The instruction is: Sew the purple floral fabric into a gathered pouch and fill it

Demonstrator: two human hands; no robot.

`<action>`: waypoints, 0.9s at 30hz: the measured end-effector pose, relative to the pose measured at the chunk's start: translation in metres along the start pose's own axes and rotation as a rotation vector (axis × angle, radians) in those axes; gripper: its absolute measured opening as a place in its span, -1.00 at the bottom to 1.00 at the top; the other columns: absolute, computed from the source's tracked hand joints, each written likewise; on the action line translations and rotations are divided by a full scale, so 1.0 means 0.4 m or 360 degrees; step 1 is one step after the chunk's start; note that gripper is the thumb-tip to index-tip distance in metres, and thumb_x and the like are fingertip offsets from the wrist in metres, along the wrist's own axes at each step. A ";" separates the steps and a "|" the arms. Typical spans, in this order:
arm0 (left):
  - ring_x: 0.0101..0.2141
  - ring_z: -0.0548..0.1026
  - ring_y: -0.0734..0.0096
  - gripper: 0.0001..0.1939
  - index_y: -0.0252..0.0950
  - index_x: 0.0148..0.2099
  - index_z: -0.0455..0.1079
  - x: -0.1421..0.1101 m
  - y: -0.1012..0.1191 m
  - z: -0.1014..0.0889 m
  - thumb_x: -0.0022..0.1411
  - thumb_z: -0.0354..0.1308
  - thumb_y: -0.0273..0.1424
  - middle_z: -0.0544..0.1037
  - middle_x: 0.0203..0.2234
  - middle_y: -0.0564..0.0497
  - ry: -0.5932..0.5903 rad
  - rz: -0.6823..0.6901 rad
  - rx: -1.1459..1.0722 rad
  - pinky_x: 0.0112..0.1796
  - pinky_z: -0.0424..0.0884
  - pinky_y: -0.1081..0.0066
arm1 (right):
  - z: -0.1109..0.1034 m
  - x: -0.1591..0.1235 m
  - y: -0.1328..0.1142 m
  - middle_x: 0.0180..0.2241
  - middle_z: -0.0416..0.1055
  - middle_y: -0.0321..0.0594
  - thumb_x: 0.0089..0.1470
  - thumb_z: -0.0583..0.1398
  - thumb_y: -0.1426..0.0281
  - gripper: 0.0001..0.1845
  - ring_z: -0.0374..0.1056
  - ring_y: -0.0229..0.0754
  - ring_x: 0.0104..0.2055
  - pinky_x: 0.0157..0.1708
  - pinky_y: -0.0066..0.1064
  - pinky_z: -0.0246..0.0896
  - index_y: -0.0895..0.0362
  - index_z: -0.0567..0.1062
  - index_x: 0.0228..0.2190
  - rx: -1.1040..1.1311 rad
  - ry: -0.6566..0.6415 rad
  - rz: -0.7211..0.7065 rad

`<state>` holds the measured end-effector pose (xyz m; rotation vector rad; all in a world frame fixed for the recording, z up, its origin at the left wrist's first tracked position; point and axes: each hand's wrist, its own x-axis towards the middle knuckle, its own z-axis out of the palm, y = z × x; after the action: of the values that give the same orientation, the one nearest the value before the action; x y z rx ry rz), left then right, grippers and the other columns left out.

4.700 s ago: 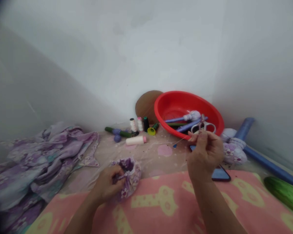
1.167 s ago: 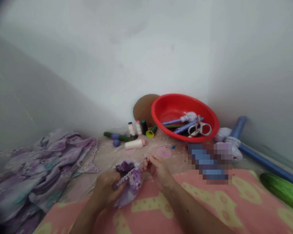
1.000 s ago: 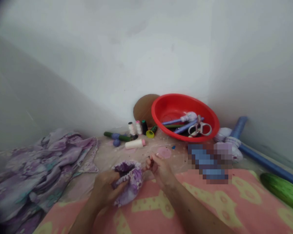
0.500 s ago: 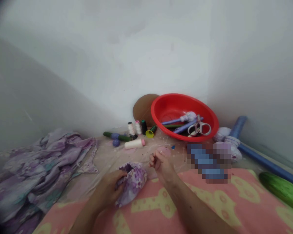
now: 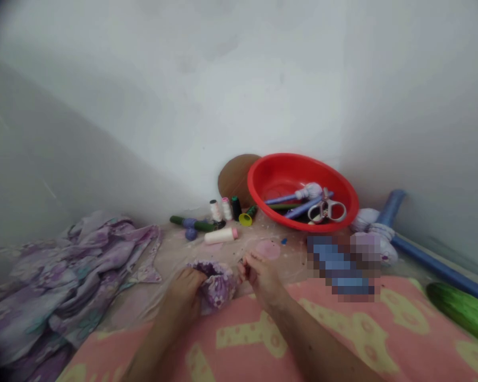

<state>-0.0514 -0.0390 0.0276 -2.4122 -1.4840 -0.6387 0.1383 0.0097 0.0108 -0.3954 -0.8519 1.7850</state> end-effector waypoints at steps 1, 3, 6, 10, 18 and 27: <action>-0.35 0.32 0.24 -0.80 -0.33 -0.29 0.32 0.001 0.013 -0.003 -0.03 0.00 -0.54 0.41 -0.44 -0.08 0.0008 -0.0034 -0.0017 -0.29 0.21 0.25 | 0.002 -0.001 0.004 -0.71 0.15 -0.37 -0.11 0.15 0.32 -0.77 0.09 -0.34 -0.65 -0.60 -0.45 0.03 0.16 0.25 -0.64 -0.0014 -0.0026 0.0026; -0.33 0.31 0.21 -0.76 -0.32 -0.23 0.31 0.004 0.043 -0.009 -0.01 0.05 -0.40 0.41 -0.42 -0.09 0.0059 -0.0058 -0.0032 -0.25 0.18 0.21 | 0.006 -0.005 0.011 -0.72 0.14 -0.38 -0.11 0.15 0.30 -0.76 0.08 -0.35 -0.67 -0.61 -0.45 0.02 0.16 0.25 -0.64 -0.0024 -0.0100 0.0093; -0.39 0.31 0.23 -0.77 -0.30 -0.36 0.34 0.007 0.074 -0.004 0.03 0.04 -0.23 0.40 -0.51 -0.07 0.0119 -0.0085 -0.0019 -0.30 0.17 0.24 | 0.012 -0.010 0.020 -0.73 0.13 -0.39 -0.10 0.14 0.29 -0.74 0.05 -0.37 -0.69 -0.63 -0.47 -0.01 0.17 0.24 -0.64 -0.0062 -0.0200 0.0142; -0.48 0.31 0.32 -0.79 -0.29 -0.53 0.27 0.002 0.081 0.025 0.07 0.01 -0.30 0.37 -0.62 -0.02 0.0096 -0.0151 0.0069 -0.48 0.12 0.36 | 0.014 -0.013 0.022 -0.73 0.12 -0.39 -0.10 0.14 0.30 -0.74 0.04 -0.39 -0.70 -0.65 -0.49 -0.04 0.18 0.24 -0.65 -0.0085 -0.0193 0.0161; -0.50 0.34 0.35 -0.86 -0.28 -0.59 0.23 -0.008 0.083 0.028 -0.02 0.01 -0.44 0.38 -0.65 0.00 0.0052 -0.0137 0.0107 -0.54 0.07 0.41 | -0.003 -0.003 0.010 -0.75 0.04 -0.46 -0.15 0.17 0.32 -0.77 -0.03 -0.43 -0.72 -0.67 -0.52 -0.05 0.16 0.23 -0.62 0.0069 0.0029 0.0215; -0.63 0.36 0.39 -0.85 -0.27 -0.59 0.29 -0.012 0.071 0.034 -0.02 -0.01 -0.41 0.43 -0.69 0.03 -0.0123 -0.0244 0.0161 -0.60 -0.01 0.43 | 0.002 -0.009 0.006 -0.74 0.01 -0.45 -0.13 0.17 0.31 -0.76 -0.05 -0.41 -0.72 -0.67 -0.51 -0.06 0.15 0.22 -0.63 0.0080 -0.0039 0.0157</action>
<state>-0.0248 -0.0499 0.0141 -2.2872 -1.7024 -0.4931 0.1377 0.0056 0.0092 -0.3892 -0.8150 1.9021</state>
